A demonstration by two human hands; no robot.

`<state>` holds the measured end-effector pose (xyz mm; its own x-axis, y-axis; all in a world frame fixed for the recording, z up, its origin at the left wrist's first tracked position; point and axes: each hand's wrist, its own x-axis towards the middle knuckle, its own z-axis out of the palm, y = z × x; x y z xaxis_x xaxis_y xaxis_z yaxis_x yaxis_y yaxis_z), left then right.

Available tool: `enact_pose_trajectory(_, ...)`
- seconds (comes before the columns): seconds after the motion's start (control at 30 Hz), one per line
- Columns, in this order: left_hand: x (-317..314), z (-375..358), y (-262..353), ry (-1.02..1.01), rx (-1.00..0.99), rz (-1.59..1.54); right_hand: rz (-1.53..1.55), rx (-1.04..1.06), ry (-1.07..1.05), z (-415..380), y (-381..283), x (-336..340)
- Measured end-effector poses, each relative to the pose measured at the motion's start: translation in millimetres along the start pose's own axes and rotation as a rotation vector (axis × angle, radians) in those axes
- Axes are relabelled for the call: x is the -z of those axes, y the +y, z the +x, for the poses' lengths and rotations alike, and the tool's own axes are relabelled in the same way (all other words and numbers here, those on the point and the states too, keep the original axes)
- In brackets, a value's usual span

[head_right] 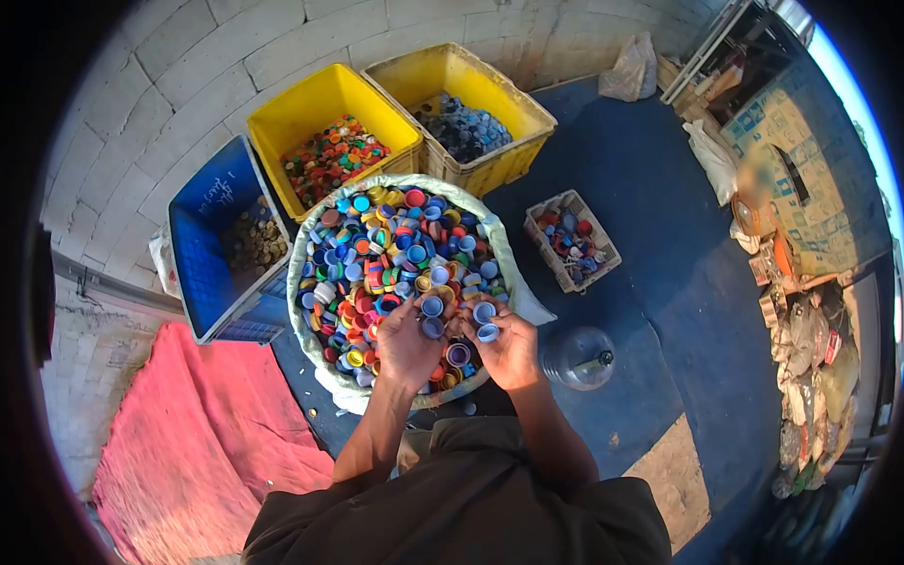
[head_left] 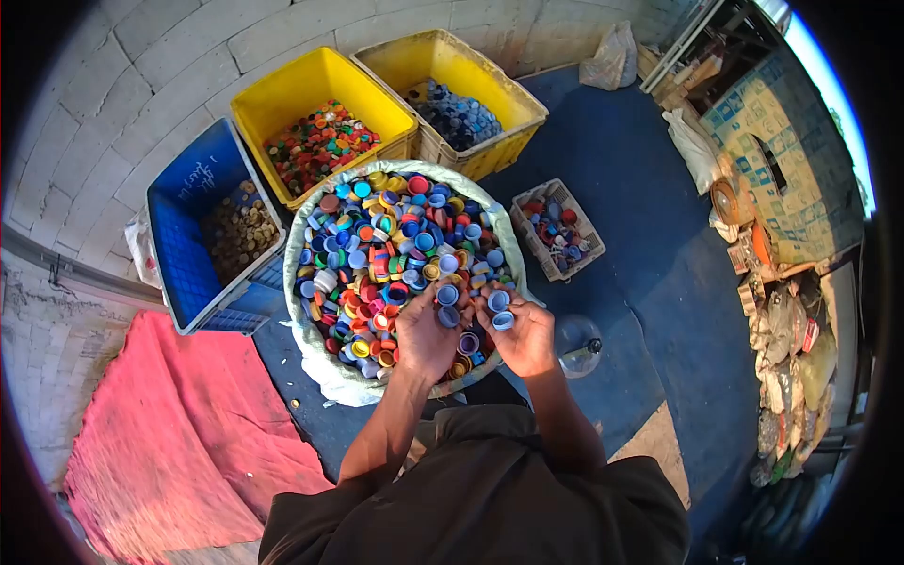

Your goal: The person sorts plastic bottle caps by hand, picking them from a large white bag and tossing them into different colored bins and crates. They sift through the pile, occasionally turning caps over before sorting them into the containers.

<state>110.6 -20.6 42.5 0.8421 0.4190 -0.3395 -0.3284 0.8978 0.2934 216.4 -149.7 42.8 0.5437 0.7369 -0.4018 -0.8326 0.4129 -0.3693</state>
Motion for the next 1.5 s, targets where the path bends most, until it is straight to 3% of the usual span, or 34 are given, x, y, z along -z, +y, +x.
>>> enact_pose_trajectory(0.17, -23, 19, -23, 0.024, 0.092, -0.036, 0.062, 0.138, 0.04, -12, -24, 18)
enact_pose_trajectory(0.37, -41, 66, -43, 0.012, 0.097, -0.078, -0.131, 0.2, 0.082, 16, -64, 20)
enact_pose_trajectory(0.53, -74, 126, -51, 0.114, 0.049, -0.049, -0.164, 0.223, 0.071, 74, -105, 18)
enact_pose_trajectory(0.7, -107, 236, -47, 0.186, 0.053, -0.119, -0.231, 0.209, 0.02, 165, -166, -3)
enact_pose_trajectory(0.73, -122, 265, -38, 0.08, 0.056, -0.214, -0.261, 0.237, -0.017, 192, -179, -16)
enact_pose_trajectory(0.77, -134, 296, -25, 0.15, -0.007, -0.159, -0.295, 0.282, -0.023, 218, -195, -36)
enact_pose_trajectory(0.83, -149, 352, 6, -0.184, -0.093, -0.047, -0.422, 0.314, 0.017, 286, -225, -55)
enact_pose_trajectory(0.87, -167, 363, 17, -0.075, -0.217, -0.095, -0.481, 0.331, -0.025, 308, -237, -63)
enact_pose_trajectory(0.9, -170, 368, 26, -0.098, -0.305, -0.044, -0.512, 0.313, -0.004, 322, -246, -69)
enact_pose_trajectory(0.97, -179, 351, 40, -0.04, -0.376, -0.057, -0.51, 0.333, 0.02, 337, -256, -57)
enact_pose_trajectory(1.03, -151, 339, 61, -0.099, -0.361, -0.015, -0.473, 0.395, 0.022, 324, -257, -40)
enact_pose_trajectory(1.07, -155, 313, 57, -0.038, -0.432, 0.017, -0.49, 0.37, -0.032, 318, -259, -20)
enact_pose_trajectory(1.1, -152, 298, 65, 0.221, -0.354, -0.163, -0.506, 0.346, -0.086, 310, -259, -3)
enact_pose_trajectory(1.27, -101, 204, 60, 0.094, -0.509, 0.025, -0.502, 0.197, 0.05, 248, -219, 47)
enact_pose_trajectory(1.5, -23, 97, 27, 0.221, -0.645, 0.172, -0.855, 0.108, 0.058, 167, -144, 60)
